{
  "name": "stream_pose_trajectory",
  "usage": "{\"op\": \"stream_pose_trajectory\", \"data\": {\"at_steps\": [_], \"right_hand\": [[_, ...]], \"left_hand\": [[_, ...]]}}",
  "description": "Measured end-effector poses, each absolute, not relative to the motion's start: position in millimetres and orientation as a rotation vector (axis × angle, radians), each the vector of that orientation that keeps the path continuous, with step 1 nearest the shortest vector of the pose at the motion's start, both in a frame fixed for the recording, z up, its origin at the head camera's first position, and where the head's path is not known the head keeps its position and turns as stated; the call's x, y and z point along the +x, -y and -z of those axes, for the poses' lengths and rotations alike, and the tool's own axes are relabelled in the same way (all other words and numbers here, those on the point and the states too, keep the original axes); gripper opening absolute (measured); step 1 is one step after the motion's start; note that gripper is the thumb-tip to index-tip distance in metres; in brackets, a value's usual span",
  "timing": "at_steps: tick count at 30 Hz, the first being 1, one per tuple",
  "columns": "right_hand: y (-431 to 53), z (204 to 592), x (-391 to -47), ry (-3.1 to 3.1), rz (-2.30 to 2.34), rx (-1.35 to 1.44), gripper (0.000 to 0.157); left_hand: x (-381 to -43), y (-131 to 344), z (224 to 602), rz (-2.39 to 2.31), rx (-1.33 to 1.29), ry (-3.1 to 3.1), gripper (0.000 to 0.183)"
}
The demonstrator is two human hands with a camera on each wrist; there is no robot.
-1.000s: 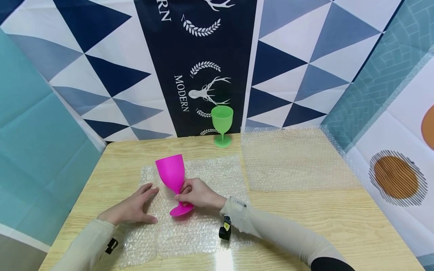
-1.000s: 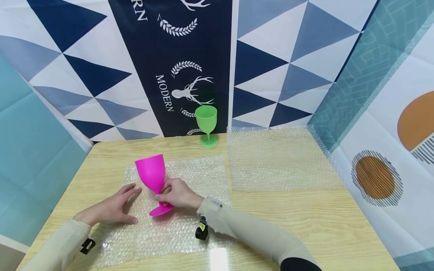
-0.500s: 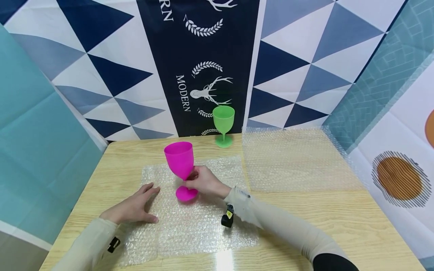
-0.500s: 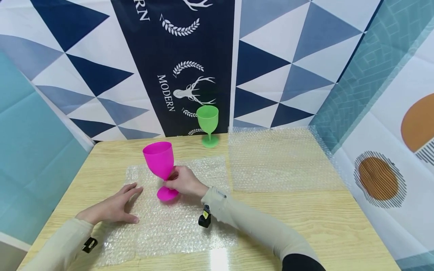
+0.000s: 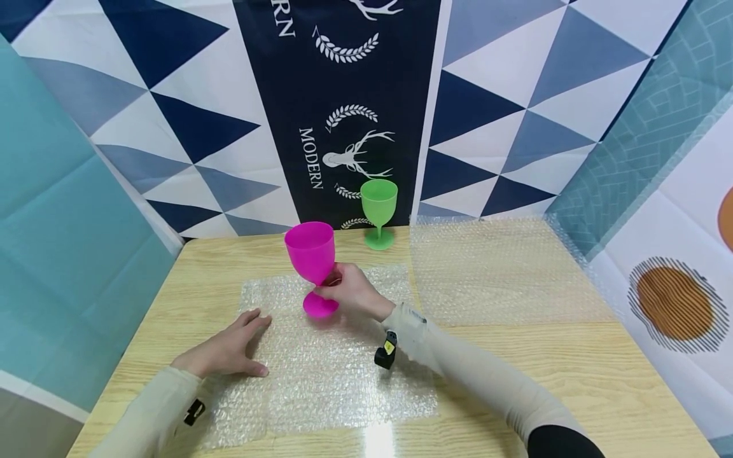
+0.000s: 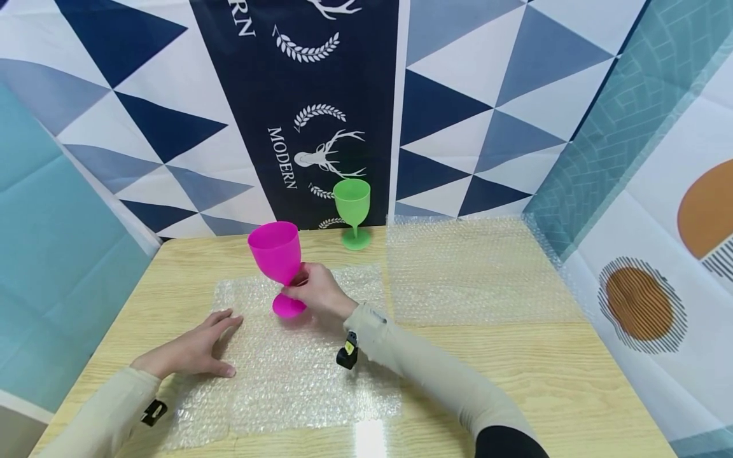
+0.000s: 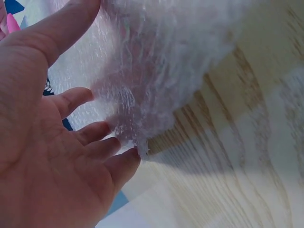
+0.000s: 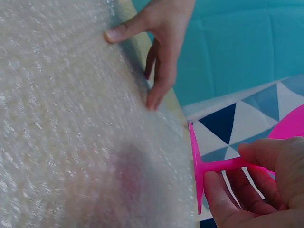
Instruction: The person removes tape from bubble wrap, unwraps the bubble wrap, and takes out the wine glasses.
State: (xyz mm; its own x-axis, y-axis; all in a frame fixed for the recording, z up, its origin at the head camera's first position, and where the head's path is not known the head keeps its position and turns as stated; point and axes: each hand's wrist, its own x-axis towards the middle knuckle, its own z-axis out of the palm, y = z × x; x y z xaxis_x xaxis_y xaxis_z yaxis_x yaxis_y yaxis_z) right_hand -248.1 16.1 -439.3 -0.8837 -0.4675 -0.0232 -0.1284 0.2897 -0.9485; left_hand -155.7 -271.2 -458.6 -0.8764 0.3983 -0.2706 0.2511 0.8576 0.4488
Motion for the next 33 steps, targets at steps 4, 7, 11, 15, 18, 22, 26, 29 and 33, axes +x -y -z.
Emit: {"op": "stream_pose_trajectory", "data": {"at_steps": [4,7,11,15,18,22,26,29,33], "right_hand": [[-15.7,431.7,-253.5,-2.314,1.621,-0.566,0.028],[-13.8,425.9,-258.1,-2.341,1.627,-0.591,0.029],[-12.5,421.8,-264.9,-2.360,1.643,-0.604,0.029],[-12.7,422.9,-272.7,-2.373,1.684,-0.578,0.027],[-13.1,425.1,-277.9,-2.394,1.691,-0.538,0.029],[-13.9,429.3,-286.2,-2.432,1.688,-0.498,0.030],[-13.5,435.4,-295.2,-2.466,1.704,-0.468,0.028],[-11.2,439.4,-300.7,-2.476,1.700,-0.458,0.027],[-6.6,443.0,-306.7,-2.470,1.690,-0.453,0.026]], "left_hand": [[-155.3,271.1,458.1,-0.560,0.471,-2.677,0.108],[-154.0,270.9,457.3,-0.552,0.451,-2.673,0.109],[-153.5,270.4,456.1,-0.541,0.424,-2.666,0.109],[-155.4,267.7,454.8,-0.527,0.412,-2.658,0.109],[-157.6,264.3,453.4,-0.514,0.398,-2.655,0.108],[-160.6,260.0,451.5,-0.504,0.382,-2.659,0.106],[-162.3,257.9,450.8,-0.500,0.372,-2.660,0.108],[-162.4,258.6,451.9,-0.492,0.363,-2.654,0.109],[-161.6,260.9,453.8,-0.485,0.354,-2.656,0.109]]}}
